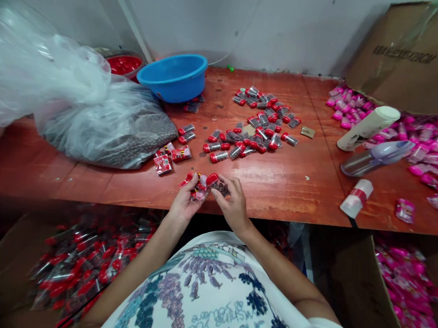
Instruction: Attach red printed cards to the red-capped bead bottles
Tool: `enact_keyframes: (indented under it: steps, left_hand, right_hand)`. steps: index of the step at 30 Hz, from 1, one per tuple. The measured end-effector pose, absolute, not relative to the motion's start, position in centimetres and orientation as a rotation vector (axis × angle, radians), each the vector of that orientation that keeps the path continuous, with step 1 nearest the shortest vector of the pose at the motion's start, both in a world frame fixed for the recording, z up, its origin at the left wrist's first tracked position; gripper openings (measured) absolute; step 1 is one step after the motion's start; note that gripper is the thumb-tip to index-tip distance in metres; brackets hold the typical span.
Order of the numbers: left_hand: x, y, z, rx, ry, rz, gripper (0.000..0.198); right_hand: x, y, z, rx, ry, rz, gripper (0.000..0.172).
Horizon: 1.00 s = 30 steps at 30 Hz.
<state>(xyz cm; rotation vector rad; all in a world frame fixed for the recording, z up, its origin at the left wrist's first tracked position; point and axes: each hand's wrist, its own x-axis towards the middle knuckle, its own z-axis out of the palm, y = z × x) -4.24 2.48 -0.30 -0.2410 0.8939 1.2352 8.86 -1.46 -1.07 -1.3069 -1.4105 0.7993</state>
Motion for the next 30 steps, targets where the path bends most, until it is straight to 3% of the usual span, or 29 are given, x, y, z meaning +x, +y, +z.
enact_keyframes:
  steps: [15,23,30]
  left_hand:
    - [-3.7,2.2,-0.3,-0.158,0.905,1.341,0.01]
    - [-3.8,1.1,0.3,0.256,0.924,1.354,0.025]
    - [-3.6,0.7,1.0,0.506,0.996,1.409,0.021]
  right_hand:
    - [8.6,-1.8,-1.5,-1.264,-1.496,0.843,0.036]
    - [9.2,-1.5,-1.6,-1.209,-1.428,0.894,0.033]
    - [9.3,-1.6,-1.3,-1.192,-1.401,0.899,0.027]
